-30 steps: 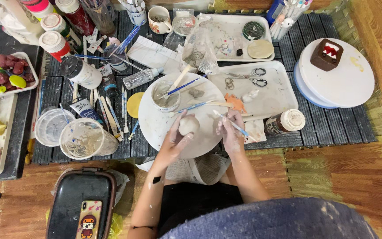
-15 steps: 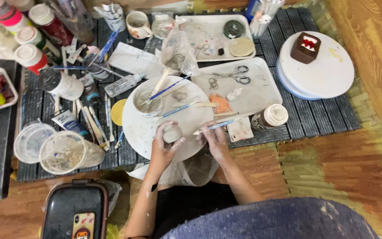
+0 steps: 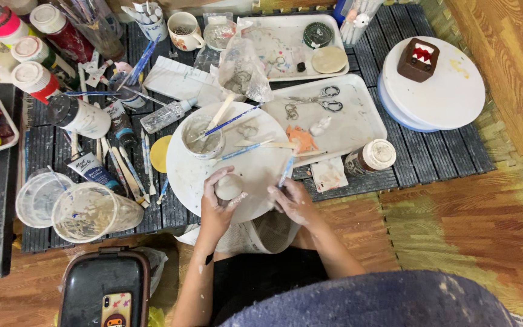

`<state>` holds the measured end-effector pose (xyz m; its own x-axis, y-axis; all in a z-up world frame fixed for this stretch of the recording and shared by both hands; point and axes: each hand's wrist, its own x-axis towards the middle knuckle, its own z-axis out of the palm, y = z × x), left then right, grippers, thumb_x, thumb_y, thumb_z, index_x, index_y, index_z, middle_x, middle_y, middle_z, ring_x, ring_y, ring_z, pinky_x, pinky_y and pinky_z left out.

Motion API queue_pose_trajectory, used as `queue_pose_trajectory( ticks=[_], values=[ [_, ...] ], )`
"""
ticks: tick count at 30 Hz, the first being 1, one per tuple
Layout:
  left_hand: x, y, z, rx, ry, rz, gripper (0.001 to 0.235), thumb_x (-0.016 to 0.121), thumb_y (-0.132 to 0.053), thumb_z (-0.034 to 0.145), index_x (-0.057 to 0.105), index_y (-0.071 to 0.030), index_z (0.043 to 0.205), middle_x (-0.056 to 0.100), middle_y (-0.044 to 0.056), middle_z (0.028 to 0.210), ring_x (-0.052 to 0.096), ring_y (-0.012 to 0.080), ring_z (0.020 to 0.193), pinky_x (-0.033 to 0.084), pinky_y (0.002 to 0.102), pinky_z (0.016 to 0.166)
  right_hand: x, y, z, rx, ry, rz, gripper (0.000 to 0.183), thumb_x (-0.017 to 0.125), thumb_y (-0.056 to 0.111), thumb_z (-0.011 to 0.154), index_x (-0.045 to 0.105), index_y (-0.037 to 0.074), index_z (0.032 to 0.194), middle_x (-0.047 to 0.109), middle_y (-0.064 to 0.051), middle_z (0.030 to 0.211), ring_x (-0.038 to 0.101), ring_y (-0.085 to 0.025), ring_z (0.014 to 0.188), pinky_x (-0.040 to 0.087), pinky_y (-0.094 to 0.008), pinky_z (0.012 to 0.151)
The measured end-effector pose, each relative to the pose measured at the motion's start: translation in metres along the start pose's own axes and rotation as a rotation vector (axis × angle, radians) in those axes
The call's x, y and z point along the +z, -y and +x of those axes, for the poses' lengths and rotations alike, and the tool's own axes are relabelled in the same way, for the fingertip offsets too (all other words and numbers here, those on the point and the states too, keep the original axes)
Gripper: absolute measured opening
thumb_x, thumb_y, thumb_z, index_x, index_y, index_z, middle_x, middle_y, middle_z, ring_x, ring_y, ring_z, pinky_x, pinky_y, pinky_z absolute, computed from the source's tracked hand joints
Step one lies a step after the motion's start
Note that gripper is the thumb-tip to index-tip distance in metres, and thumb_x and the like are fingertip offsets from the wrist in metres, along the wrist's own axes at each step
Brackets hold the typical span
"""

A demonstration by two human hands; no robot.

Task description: The person shapes a lump of clay into a small rounded form on a rotating turntable. They use their hands to smooth and refine the surface, then use a small brush to apply a liquid to the clay.

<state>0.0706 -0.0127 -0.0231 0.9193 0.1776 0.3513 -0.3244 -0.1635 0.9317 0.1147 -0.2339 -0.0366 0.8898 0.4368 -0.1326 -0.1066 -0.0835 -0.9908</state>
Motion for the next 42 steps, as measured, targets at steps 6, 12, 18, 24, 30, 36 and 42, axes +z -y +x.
queue_pose_trajectory(
  ticks=[6,12,18,24,30,36,42],
  values=[
    [-0.006,0.008,-0.004,-0.024,-0.025,-0.037,0.078,0.086,-0.003,0.079,0.039,-0.004,0.140,0.063,0.016,0.135,0.060,0.0266,0.129,0.046,0.039,0.113,-0.004,0.033,0.007,0.034,-0.076,-0.860,0.026,0.067,0.036,0.100,0.065,0.011,0.097,0.064,-0.011,0.066,0.061,-0.025,0.060,0.050,-0.042,0.059],
    [-0.007,0.010,-0.002,0.062,-0.019,-0.049,0.068,0.087,0.004,0.074,0.051,-0.006,0.131,0.052,0.021,0.150,0.052,0.0304,0.142,0.045,0.042,0.116,0.027,0.054,0.012,-0.123,-0.173,-0.806,0.035,0.069,0.039,0.089,0.057,0.012,0.109,0.070,-0.008,0.071,0.069,-0.027,0.063,0.054,-0.040,0.060],
    [-0.010,0.006,-0.001,0.047,0.004,-0.049,0.070,0.083,0.009,0.075,0.050,-0.005,0.134,0.052,0.023,0.150,0.048,0.0318,0.145,0.041,0.045,0.118,-0.018,0.040,0.018,0.245,-0.446,-0.925,0.030,0.049,0.034,0.110,0.052,0.012,0.130,0.070,-0.010,0.085,0.070,-0.029,0.070,0.057,-0.041,0.062],
    [-0.013,0.006,-0.004,-0.174,-0.052,-0.313,0.103,0.080,0.004,0.082,0.013,-0.011,0.158,0.062,0.017,0.132,0.066,0.0224,0.116,0.057,0.035,0.098,-0.046,0.010,0.025,-0.029,-0.550,-1.267,0.027,0.058,0.026,0.097,0.065,0.020,0.122,0.068,-0.016,0.110,0.069,-0.037,0.091,0.056,-0.047,0.070],
    [-0.013,0.006,-0.004,-0.174,0.006,-0.390,0.104,0.078,0.007,0.082,0.011,-0.011,0.159,0.057,0.019,0.136,0.064,0.0224,0.116,0.060,0.037,0.095,-0.052,0.045,0.037,0.128,-0.547,-1.208,0.017,0.057,0.026,0.104,0.068,0.023,0.116,0.069,-0.015,0.109,0.070,-0.035,0.091,0.055,-0.049,0.074],
    [-0.031,0.003,-0.012,-0.209,-0.072,-0.420,0.086,0.076,0.005,0.084,0.023,-0.010,0.151,0.060,0.018,0.137,0.074,0.0243,0.103,0.062,0.034,0.081,-0.019,0.055,0.053,-0.500,-0.415,-1.070,0.029,0.060,0.017,0.090,0.069,0.021,0.118,0.067,-0.016,0.124,0.063,-0.038,0.111,0.052,-0.047,0.091],
    [-0.071,-0.010,-0.027,-0.140,-0.170,-0.211,0.083,0.079,0.008,0.082,0.030,-0.009,0.146,0.062,0.019,0.132,0.067,0.0210,0.112,0.059,0.033,0.096,-0.007,0.057,0.090,-0.397,-0.243,-1.296,0.022,0.069,0.024,0.095,0.069,0.012,0.113,0.070,-0.012,0.117,0.064,-0.034,0.109,0.048,-0.050,0.099]
  ],
)
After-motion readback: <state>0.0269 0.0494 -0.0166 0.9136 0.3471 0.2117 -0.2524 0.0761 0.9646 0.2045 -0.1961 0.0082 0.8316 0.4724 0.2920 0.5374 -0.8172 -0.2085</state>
